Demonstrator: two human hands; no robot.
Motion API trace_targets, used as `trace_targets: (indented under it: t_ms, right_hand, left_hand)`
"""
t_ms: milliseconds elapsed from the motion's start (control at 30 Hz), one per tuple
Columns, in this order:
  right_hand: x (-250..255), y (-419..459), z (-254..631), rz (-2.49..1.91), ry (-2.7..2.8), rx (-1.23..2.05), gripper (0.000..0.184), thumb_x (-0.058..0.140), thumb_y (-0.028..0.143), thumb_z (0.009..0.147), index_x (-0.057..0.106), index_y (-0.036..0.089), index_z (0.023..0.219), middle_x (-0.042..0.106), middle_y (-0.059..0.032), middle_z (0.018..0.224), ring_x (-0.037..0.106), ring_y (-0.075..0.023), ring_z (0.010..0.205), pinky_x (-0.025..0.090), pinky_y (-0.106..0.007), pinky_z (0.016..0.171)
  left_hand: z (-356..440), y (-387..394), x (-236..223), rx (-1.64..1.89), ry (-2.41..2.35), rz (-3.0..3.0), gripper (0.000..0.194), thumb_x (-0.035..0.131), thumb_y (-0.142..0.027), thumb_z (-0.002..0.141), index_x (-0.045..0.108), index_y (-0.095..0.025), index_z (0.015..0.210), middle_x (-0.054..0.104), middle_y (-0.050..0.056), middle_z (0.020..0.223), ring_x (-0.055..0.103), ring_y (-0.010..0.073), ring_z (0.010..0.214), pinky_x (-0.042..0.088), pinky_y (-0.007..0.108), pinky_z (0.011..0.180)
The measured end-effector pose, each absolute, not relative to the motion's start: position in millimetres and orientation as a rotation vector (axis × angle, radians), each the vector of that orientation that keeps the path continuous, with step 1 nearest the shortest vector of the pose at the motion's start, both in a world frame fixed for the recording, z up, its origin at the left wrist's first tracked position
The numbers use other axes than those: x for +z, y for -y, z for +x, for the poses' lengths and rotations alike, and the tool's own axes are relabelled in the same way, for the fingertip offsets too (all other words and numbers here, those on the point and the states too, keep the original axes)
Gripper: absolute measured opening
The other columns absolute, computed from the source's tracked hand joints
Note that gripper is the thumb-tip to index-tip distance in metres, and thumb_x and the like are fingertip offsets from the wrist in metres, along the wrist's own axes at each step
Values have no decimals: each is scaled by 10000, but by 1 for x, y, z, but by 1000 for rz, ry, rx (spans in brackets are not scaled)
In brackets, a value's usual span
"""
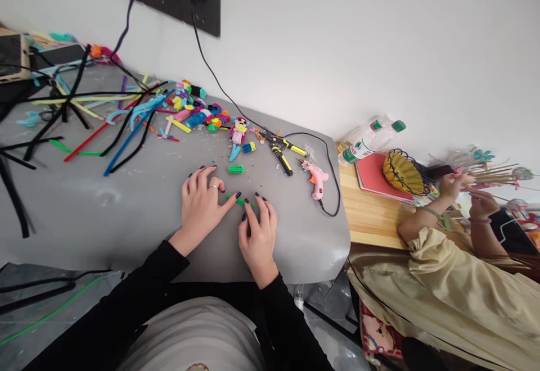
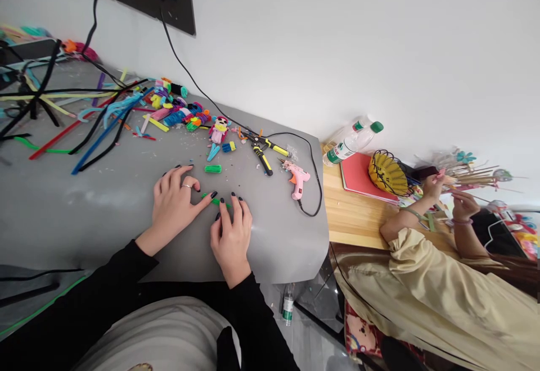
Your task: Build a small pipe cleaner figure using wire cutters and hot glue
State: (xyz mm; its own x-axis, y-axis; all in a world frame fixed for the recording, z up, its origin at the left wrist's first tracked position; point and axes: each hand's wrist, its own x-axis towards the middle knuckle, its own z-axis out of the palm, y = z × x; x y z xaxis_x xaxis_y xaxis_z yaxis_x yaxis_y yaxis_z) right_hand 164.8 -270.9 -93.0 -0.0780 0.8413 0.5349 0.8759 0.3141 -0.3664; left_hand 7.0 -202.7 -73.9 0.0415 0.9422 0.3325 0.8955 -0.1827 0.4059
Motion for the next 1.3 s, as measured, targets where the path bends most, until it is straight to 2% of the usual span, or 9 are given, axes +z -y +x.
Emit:
trace_targets:
  t_ms: [267,400,600,733,833,967,1167,1300]
  right_hand:
    - [-96,271,164,-1551,1887,-73,328,552,94,977,742,131,1242,646,-194,1439,497,-320,1400,547,-525,1122]
    - [-96,272,164,-1549,1900,-59,365,544,95,979,717,142,1296,634,-190,1453,499,-311,1410,548,-524,1124]
    - [-96,272,165,-1513,1847,-73,372,517,85,999,657,92,1343,659,-202,1408,509,-304,1379,562,-518,1114]
    - [-99,272,165,-1520,1858,-84,338,522,81,993,699,123,1279,651,-197,1420,514,-312,1374,566,-528,1100]
    - [-100,272,166,-1536,1854,-48,383,519,85,989,692,152,1324,640,-192,1448,507,-313,1391,561,-542,1099]
    - [-97,273,166,-1536,1897,-43,456,530,98,981,642,130,1422,612,-197,1498,475,-309,1428,523,-525,1143]
    - [-92,272,164,-1631,2010,-37,399,585,134,973,720,195,1343,594,-159,1541,480,-332,1426,492,-525,1136]
    - [-90,271,163,-1628,1998,-51,419,549,142,991,694,198,1380,601,-150,1525,491,-321,1414,492,-516,1137]
  left_hand:
    - [7,202,-72,835,-1923,2154,172,678,-382,939,593,-234,918,605,241,1471,499,469,1425,382,644,1146]
    - [7,202,-72,840,-1914,2136,158,674,-374,935,598,-236,920,602,236,1478,490,465,1432,378,649,1148]
    - [7,202,-73,828,-1923,2142,185,678,-394,942,597,-228,921,596,238,1487,484,471,1440,377,642,1155]
    - [6,202,-75,818,-1936,2177,201,688,-399,945,586,-227,922,598,238,1487,500,471,1428,396,630,1143]
    - [6,202,-75,819,-1944,2192,203,697,-394,941,576,-232,920,602,234,1482,509,467,1418,408,621,1133]
    - [6,202,-74,823,-1938,2179,198,696,-389,940,574,-234,914,599,234,1482,501,469,1425,399,622,1140]
    - [7,202,-74,845,-1920,2136,169,676,-382,941,590,-238,918,597,228,1483,482,466,1443,373,636,1156]
    - [7,202,-74,842,-1916,2149,181,659,-393,953,594,-227,923,592,245,1486,484,474,1436,380,641,1148]
